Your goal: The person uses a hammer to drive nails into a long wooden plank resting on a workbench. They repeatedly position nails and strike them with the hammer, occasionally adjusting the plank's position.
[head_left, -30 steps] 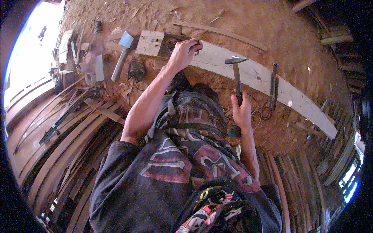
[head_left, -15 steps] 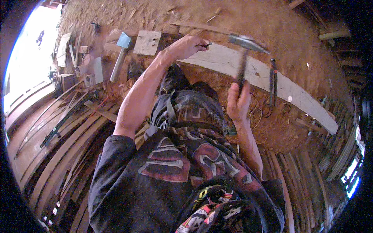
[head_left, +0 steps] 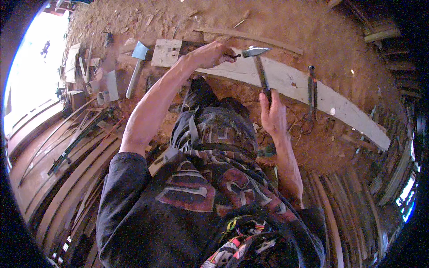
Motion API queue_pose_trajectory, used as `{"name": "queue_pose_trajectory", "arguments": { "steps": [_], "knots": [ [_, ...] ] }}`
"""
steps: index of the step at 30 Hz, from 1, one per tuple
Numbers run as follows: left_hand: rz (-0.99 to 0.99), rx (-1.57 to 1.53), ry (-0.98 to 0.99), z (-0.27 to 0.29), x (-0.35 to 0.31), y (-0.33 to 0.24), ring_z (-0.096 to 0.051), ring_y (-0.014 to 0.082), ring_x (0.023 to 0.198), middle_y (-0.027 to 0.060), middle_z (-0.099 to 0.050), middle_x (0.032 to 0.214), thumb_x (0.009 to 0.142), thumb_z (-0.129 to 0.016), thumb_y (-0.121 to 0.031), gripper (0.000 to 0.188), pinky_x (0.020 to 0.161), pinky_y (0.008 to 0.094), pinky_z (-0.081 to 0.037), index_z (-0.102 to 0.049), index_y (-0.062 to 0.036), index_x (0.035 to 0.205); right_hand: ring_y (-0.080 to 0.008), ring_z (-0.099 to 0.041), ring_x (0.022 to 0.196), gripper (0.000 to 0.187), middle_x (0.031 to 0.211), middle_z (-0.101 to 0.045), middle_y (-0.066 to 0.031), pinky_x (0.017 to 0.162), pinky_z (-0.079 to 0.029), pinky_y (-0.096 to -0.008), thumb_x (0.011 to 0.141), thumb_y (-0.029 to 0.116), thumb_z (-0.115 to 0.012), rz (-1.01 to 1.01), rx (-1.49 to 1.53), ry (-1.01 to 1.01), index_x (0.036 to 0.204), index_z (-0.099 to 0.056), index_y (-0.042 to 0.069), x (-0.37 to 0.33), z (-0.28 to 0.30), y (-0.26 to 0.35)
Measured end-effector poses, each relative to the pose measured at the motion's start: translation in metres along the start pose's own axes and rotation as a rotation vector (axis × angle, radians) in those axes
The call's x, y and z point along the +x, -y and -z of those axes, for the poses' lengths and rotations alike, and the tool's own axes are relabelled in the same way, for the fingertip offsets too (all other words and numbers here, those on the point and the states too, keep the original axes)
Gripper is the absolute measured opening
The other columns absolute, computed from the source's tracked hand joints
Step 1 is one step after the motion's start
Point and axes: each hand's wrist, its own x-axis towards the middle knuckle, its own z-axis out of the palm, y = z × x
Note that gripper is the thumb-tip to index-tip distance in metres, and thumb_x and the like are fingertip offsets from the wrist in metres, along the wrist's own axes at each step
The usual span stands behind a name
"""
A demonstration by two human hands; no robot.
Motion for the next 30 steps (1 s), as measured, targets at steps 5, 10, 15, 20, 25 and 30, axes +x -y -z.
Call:
{"name": "queue_pose_trajectory", "arguments": {
  "steps": [5,10,15,20,25,30],
  "knots": [
    [0.041,0.036,0.0,-0.004,0.007,0.004,-0.069,0.0344,0.101,0.0168,-0.073,0.106,0.094,-0.064,-0.026,0.028,0.09,0.0428,-0.053,-0.073,-0.0044,0.11,-0.038,-0.064,0.066,0.032,0.091,-0.068,-0.0176,0.059,-0.049,-0.0499,0.105,0.033,-0.051,0.127,0.444,-0.291,0.116,-0.053,0.003,-0.016,-0.012,0.001],
    [-0.064,0.04,0.005,0.002,0.004,0.005,-0.07,0.0326,0.102,0.0147,-0.074,0.108,0.095,-0.064,-0.033,0.032,0.091,0.0418,-0.054,-0.074,-0.005,0.108,-0.0327,-0.061,0.062,0.033,0.078,-0.066,-0.0134,0.059,-0.048,-0.0468,0.104,0.033,-0.052,0.045,-0.11,-0.014,0.115,-0.055,0.002,0.004,-0.002,0.0],
    [-0.002,0.005,-0.005,-0.006,0.007,0.007,-0.07,0.0336,0.102,0.0156,-0.074,0.106,0.095,-0.064,-0.027,0.028,0.092,0.0425,-0.053,-0.073,-0.0036,0.106,-0.0408,-0.062,0.065,0.032,0.078,-0.067,-0.0153,0.062,-0.049,-0.0448,0.104,0.03,-0.053,0.288,0.184,-0.426,0.117,-0.056,0.001,-0.009,-0.005,0.015],
    [-0.135,0.033,-0.026,-0.002,0.004,0.012,-0.069,0.0342,0.102,0.0158,-0.073,0.106,0.094,-0.066,-0.026,0.026,0.091,0.042,-0.054,-0.072,-0.0025,0.105,-0.0517,-0.062,0.079,0.036,0.085,-0.065,-0.0276,0.062,-0.047,-0.0536,0.103,0.033,-0.054,0.069,-0.102,-0.045,0.115,-0.054,-0.001,-0.001,-0.007,-0.004],
    [0.064,-0.022,-0.189,-0.022,0.004,-0.023,-0.069,0.0372,0.097,0.0196,-0.072,0.107,0.094,-0.066,-0.046,0.047,0.084,0.0454,-0.054,-0.069,-0.0008,0.109,-0.0228,-0.058,0.055,0.034,0.07,-0.059,-0.008,0.049,-0.043,-0.0397,0.104,0.034,-0.054,0.148,0.092,-0.257,0.115,-0.055,0.002,-0.005,-0.009,-0.062],
    [0.194,-0.328,-0.834,-0.095,0.031,-0.034,-0.06,0.0414,0.066,0.0248,-0.059,0.071,0.101,-0.049,-0.047,0.054,0.062,0.0492,-0.045,-0.059,-0.0003,0.076,-0.0036,-0.037,0.047,0.027,0.064,-0.041,0.0061,0.039,-0.031,-0.0224,0.106,0.035,-0.051,-0.259,0.322,-0.159,0.114,-0.055,0.009,-0.027,-0.007,-0.101]
  ]
}}
